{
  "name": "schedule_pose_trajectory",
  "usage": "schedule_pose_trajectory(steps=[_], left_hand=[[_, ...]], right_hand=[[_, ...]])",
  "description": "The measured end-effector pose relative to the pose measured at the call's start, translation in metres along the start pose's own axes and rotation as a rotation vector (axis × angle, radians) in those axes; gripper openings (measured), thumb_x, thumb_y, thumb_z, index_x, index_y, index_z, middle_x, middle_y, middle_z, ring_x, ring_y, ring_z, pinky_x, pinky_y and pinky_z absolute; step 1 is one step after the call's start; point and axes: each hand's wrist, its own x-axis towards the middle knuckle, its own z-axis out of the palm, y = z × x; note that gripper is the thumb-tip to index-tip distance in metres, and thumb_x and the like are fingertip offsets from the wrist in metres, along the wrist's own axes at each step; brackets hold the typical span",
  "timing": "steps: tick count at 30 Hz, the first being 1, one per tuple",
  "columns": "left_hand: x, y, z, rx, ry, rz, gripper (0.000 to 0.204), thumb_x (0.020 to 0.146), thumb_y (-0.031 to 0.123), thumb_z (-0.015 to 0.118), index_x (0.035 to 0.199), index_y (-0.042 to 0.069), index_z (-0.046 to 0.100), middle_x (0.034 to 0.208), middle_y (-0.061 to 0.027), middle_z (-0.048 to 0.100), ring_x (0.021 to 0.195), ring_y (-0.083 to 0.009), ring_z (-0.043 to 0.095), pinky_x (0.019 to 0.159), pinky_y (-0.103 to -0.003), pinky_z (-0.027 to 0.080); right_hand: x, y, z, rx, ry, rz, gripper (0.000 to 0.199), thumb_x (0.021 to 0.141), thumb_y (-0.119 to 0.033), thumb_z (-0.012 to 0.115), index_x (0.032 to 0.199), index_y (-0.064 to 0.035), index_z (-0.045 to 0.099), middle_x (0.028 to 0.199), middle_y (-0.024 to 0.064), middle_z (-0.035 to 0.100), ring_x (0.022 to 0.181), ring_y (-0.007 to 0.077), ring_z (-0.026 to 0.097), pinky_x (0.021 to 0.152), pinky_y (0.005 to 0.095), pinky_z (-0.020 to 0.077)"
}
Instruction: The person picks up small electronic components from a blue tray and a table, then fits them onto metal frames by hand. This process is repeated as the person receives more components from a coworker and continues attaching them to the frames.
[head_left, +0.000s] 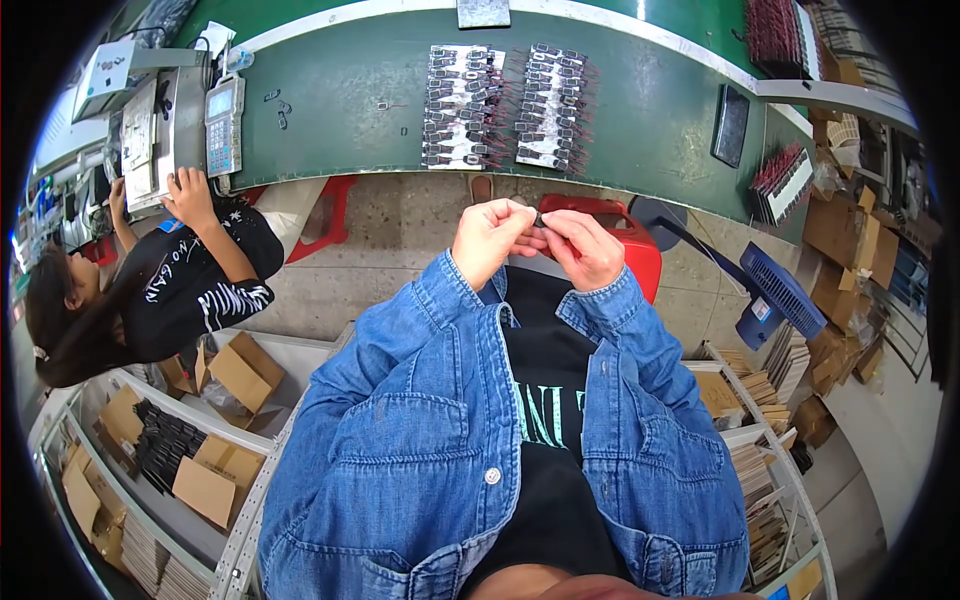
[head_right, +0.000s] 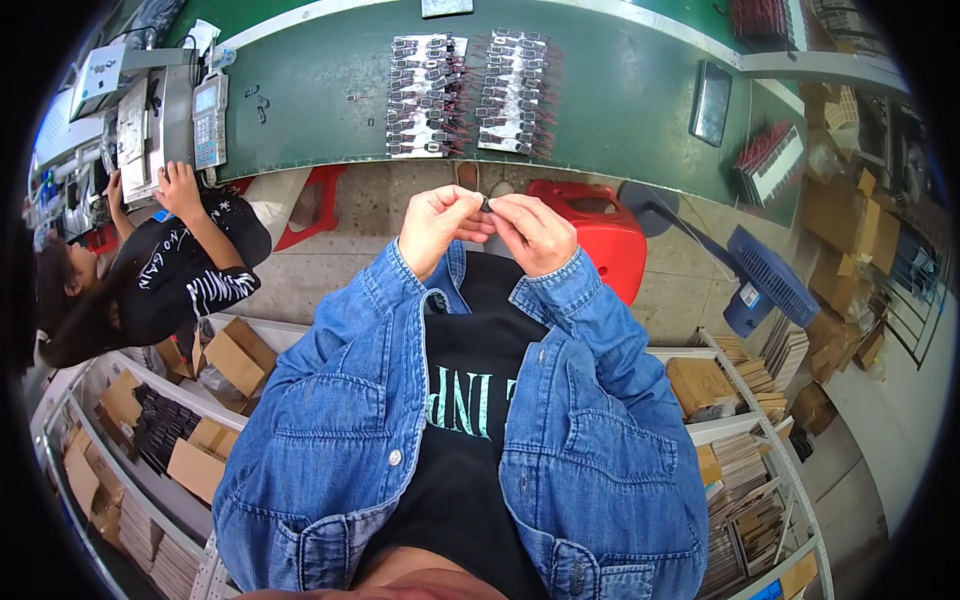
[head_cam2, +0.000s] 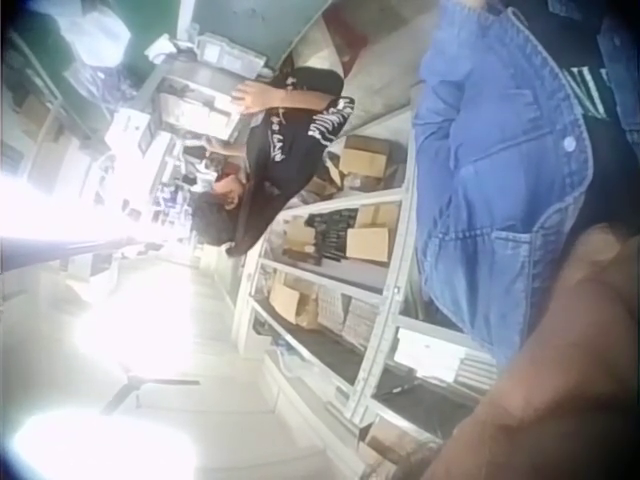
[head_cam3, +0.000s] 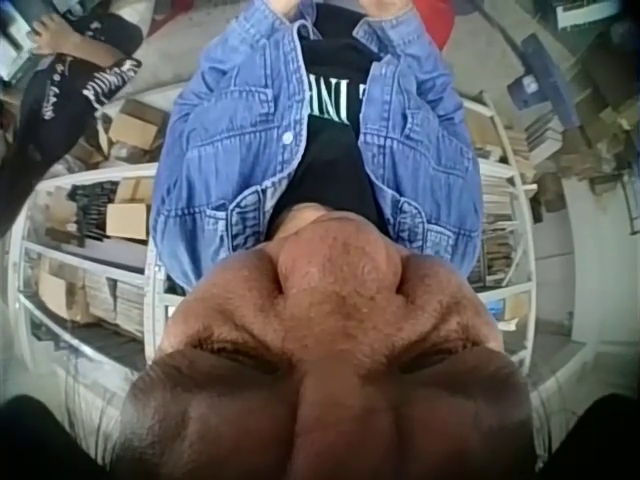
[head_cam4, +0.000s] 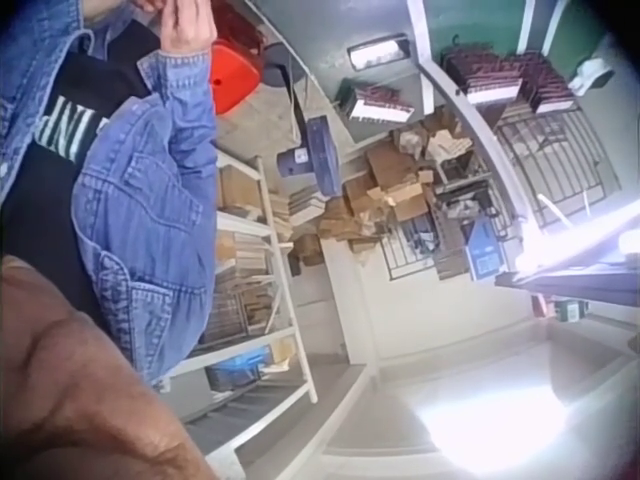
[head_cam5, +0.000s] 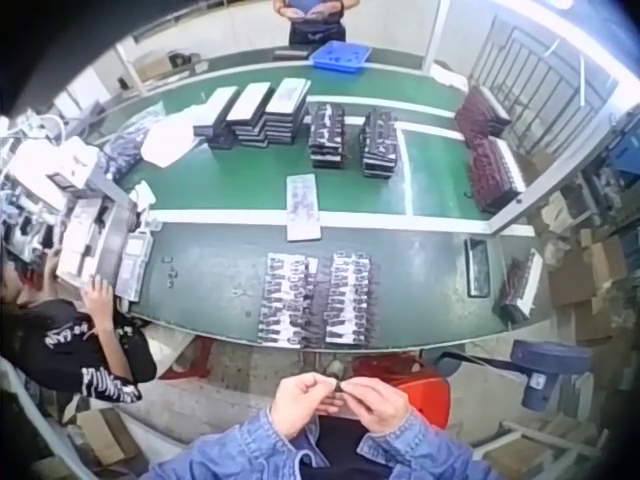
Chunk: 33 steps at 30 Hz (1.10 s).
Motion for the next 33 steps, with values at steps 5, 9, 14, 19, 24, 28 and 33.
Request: schedule_pose_trajectory(steps=[5, 9, 14, 19, 24, 28, 33], left_hand=[[0.0008, 0.0008, 0.0003, 0.030, -0.009, 0.029, 0.019, 0.092, 0.017, 0.054, 0.091, 0.000, 0.060, 0.082, -0.0125, 0.066, 0.073, -0.0175, 0.066, 0.065, -0.028, 0.055], [0.0014, 0.0016, -0.0001, 0.045, -0.026, 0.047, 0.018, 0.092, 0.016, 0.054, 0.092, -0.001, 0.059, 0.084, -0.0127, 0.066, 0.076, -0.0181, 0.066, 0.067, -0.028, 0.055], [0.0028, -0.0005, 0.0015, 0.005, -0.028, 0.062, 0.017, 0.092, 0.016, 0.054, 0.094, -0.001, 0.058, 0.087, -0.0129, 0.066, 0.079, -0.0187, 0.066, 0.069, -0.029, 0.055], [0.0030, -0.0008, 0.0003, -0.028, -0.046, 0.055, 0.017, 0.092, 0.015, 0.053, 0.094, -0.001, 0.057, 0.088, -0.0132, 0.065, 0.080, -0.0193, 0.066, 0.069, -0.029, 0.055], [0.0027, -0.0002, -0.0009, -0.036, -0.063, 0.039, 0.017, 0.093, 0.015, 0.052, 0.094, -0.001, 0.057, 0.088, -0.0137, 0.066, 0.080, -0.0197, 0.066, 0.069, -0.029, 0.056], [0.0025, -0.0028, -0.0028, -0.043, -0.073, 0.031, 0.017, 0.093, 0.015, 0.051, 0.094, -0.001, 0.057, 0.088, -0.0141, 0.066, 0.080, -0.0196, 0.066, 0.069, -0.029, 0.056], [0.0000, -0.0041, -0.0026, -0.052, -0.078, 0.027, 0.018, 0.093, 0.016, 0.052, 0.094, 0.000, 0.057, 0.088, -0.0138, 0.066, 0.081, -0.0193, 0.066, 0.069, -0.029, 0.056]], right_hand=[[0.0012, -0.0007, 0.0006, 0.023, 0.005, 0.023, 0.026, 0.073, 0.002, 0.068, 0.098, -0.0036, 0.065, 0.096, 0.0106, 0.065, 0.083, 0.0217, 0.065, 0.070, 0.0285, 0.0540], [0.0017, -0.0001, 0.0008, 0.021, 0.014, 0.021, 0.025, 0.074, 0.003, 0.067, 0.098, -0.0031, 0.065, 0.096, 0.0109, 0.065, 0.083, 0.0216, 0.065, 0.070, 0.0283, 0.0540], [0.0026, 0.0010, 0.0042, 0.004, 0.056, 0.009, 0.024, 0.075, 0.004, 0.067, 0.097, -0.0024, 0.064, 0.095, 0.0119, 0.065, 0.083, 0.0222, 0.066, 0.069, 0.0284, 0.0541], [0.0033, 0.0005, 0.0051, -0.002, 0.085, 0.002, 0.022, 0.073, 0.001, 0.068, 0.094, -0.0025, 0.062, 0.092, 0.0113, 0.065, 0.081, 0.0240, 0.066, 0.068, 0.0299, 0.0544], [0.0028, -0.0002, 0.0039, 0.007, 0.077, 0.017, 0.022, 0.073, 0.001, 0.067, 0.094, -0.0019, 0.062, 0.091, 0.0120, 0.065, 0.081, 0.0249, 0.066, 0.069, 0.0305, 0.0543], [0.0008, 0.0007, 0.0060, 0.005, 0.076, 0.022, 0.020, 0.073, 0.001, 0.067, 0.093, -0.0016, 0.062, 0.090, 0.0121, 0.065, 0.081, 0.0251, 0.066, 0.069, 0.0305, 0.0542], [0.0002, 0.0001, 0.0060, -0.009, 0.077, -0.006, 0.020, 0.073, 0.002, 0.068, 0.092, -0.0012, 0.062, 0.090, 0.0124, 0.065, 0.080, 0.0255, 0.065, 0.069, 0.0306, 0.0542]])
